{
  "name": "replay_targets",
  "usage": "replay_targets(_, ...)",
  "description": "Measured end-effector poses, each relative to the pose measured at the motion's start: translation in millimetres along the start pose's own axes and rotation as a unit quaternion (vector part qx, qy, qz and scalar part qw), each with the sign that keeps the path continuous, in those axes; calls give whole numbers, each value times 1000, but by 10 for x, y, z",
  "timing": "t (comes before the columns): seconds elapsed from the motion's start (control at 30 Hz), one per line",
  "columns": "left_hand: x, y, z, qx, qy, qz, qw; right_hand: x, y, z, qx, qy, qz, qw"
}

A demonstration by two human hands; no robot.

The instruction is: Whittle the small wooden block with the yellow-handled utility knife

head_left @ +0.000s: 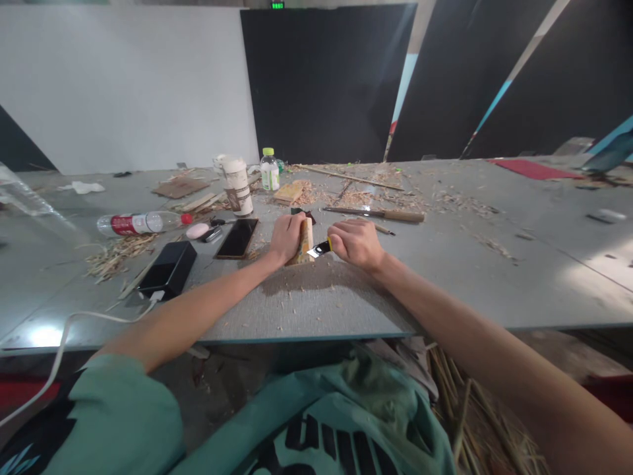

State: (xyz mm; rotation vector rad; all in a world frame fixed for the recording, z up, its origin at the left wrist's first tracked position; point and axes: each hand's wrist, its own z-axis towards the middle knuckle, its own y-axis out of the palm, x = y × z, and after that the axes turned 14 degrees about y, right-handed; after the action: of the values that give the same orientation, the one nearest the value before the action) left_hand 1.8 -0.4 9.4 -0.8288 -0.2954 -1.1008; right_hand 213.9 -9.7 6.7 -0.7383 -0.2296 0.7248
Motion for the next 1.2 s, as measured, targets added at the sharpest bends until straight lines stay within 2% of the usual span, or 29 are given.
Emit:
replay_targets(0.3, -8, -3, 4, -3, 12, 3, 1000, 13, 13, -8, 7, -8, -3, 1000)
replay_targets(0.57, 125, 71, -74, -34, 20, -29, 999, 77, -79, 46, 34, 37, -25, 998)
replay_targets(0.7, 116, 123, -71, -27, 21, -37, 999, 108, -96, 46, 38, 42, -30, 998)
replay_targets(0.83, 58, 99, -36, -11, 14, -56, 998, 57, -54, 63, 61, 38, -41, 997)
replay_targets(0.9, 45, 82, -27, -14, 5, -50, 999, 37, -49, 74, 85, 56, -52, 993)
replay_targets(1.03, 61, 62, -31, -51, 8, -45, 998, 111, -78, 63, 129, 149, -66, 978)
replay_targets(1.1, 72, 53, -29, -50, 2, -57, 997, 188, -89, 43, 116, 163, -40, 979)
replay_targets(1.2, 59, 31, -1, -26, -16, -60, 998, 261, -79, 34, 45, 146, 38, 988)
